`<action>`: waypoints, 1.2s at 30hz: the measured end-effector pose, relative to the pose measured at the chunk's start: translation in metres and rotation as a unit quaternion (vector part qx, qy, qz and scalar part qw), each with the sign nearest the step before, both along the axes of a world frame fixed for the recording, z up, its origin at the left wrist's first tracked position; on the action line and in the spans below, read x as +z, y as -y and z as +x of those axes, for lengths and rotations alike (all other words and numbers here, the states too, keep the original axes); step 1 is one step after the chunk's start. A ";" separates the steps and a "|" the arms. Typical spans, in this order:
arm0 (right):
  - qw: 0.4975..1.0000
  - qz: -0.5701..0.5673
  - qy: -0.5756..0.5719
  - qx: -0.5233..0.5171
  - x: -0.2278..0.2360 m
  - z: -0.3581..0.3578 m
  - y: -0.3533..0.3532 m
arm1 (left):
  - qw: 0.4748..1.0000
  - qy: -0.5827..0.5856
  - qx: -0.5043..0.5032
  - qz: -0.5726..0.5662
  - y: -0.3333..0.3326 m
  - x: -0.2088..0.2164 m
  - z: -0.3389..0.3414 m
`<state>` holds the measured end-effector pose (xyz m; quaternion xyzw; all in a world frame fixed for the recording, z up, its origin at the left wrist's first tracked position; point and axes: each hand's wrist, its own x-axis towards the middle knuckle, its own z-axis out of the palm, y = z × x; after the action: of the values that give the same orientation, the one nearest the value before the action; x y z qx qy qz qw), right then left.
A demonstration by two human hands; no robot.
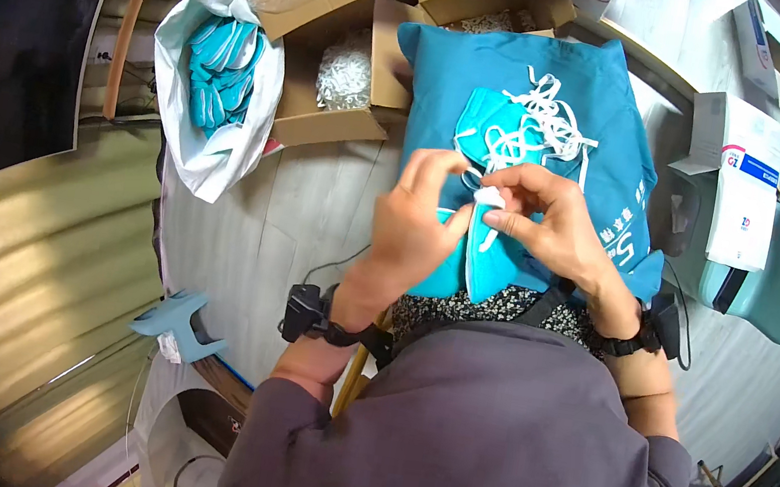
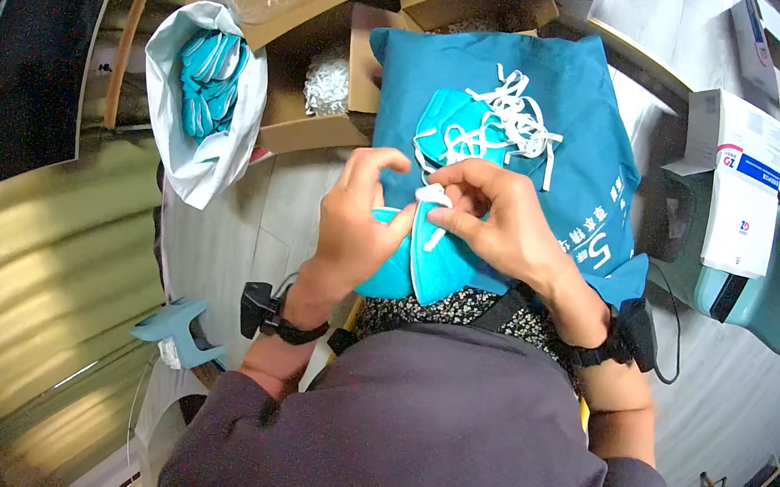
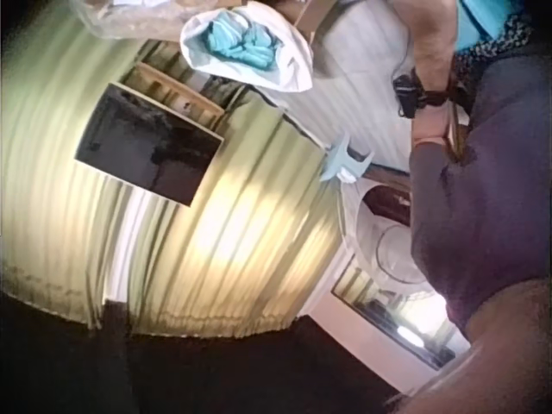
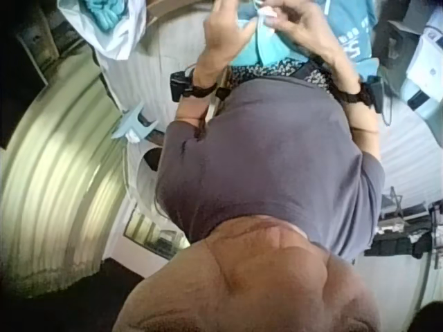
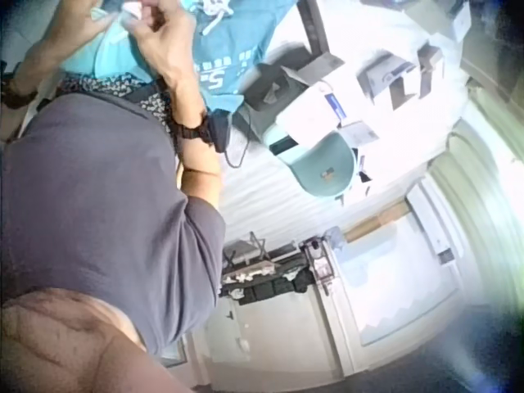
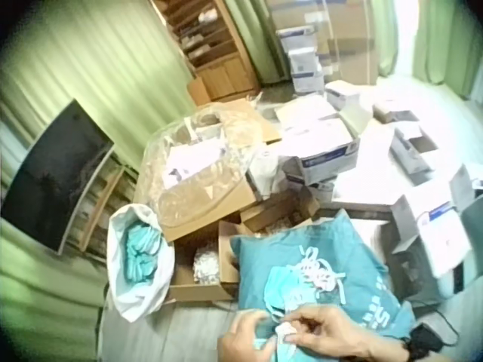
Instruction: The recorder is sorting and packaging individual face masks into small plastic pouches.
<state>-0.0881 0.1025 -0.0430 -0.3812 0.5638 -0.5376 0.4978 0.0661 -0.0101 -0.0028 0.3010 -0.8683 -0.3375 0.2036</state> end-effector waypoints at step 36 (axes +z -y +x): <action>0.941 -0.098 -0.321 -0.045 -0.011 0.008 -0.004 | 0.862 -0.142 0.081 0.481 -0.015 -0.035 0.027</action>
<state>-0.0803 0.1060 -0.0535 -0.5547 0.6548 -0.4608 0.2263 0.0932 0.0048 -0.0374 0.3798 -0.5328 -0.7342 0.1811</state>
